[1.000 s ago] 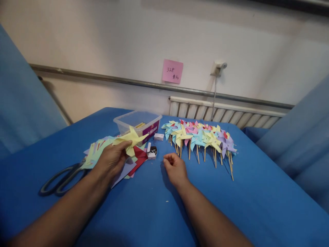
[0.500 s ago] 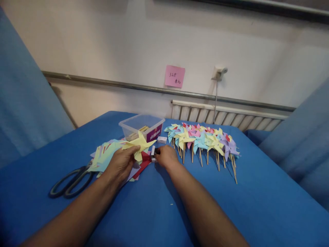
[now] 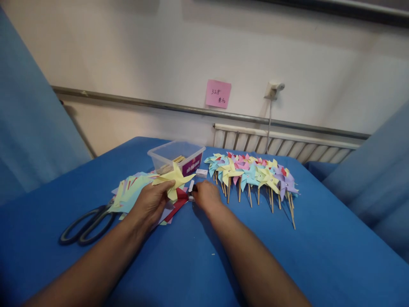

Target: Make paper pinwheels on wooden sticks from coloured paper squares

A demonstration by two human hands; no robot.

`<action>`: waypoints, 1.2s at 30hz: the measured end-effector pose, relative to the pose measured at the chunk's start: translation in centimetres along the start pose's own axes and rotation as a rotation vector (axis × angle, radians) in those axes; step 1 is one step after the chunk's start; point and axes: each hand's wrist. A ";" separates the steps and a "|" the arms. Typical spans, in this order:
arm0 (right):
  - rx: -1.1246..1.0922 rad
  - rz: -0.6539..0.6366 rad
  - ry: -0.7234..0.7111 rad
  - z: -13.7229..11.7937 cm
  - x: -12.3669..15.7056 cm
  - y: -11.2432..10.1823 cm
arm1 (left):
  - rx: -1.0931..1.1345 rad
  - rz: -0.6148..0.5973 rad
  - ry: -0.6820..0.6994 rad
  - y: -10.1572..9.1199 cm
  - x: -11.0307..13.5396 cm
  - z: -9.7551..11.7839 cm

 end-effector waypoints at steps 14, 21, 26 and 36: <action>-0.046 0.067 0.004 0.3 0.3 0.9 | -0.003 -0.025 -0.007 -0.1 0.3 0.0; -0.197 0.120 0.022 1.2 0.2 1.5 | -0.025 -0.028 -0.009 -0.1 0.4 0.1; -0.331 0.153 0.041 1.7 0.1 2.1 | -0.027 -0.057 -0.002 -0.2 0.5 0.0; -0.565 0.182 0.115 2.4 0.0 3.2 | -0.030 -0.047 0.005 -0.2 0.3 -0.1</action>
Point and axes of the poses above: each hand's wrist, its own x-axis away from the middle knuckle, its own y-axis out of the palm, z = x × y, and after that the axes turned 14 degrees about z, right-handed
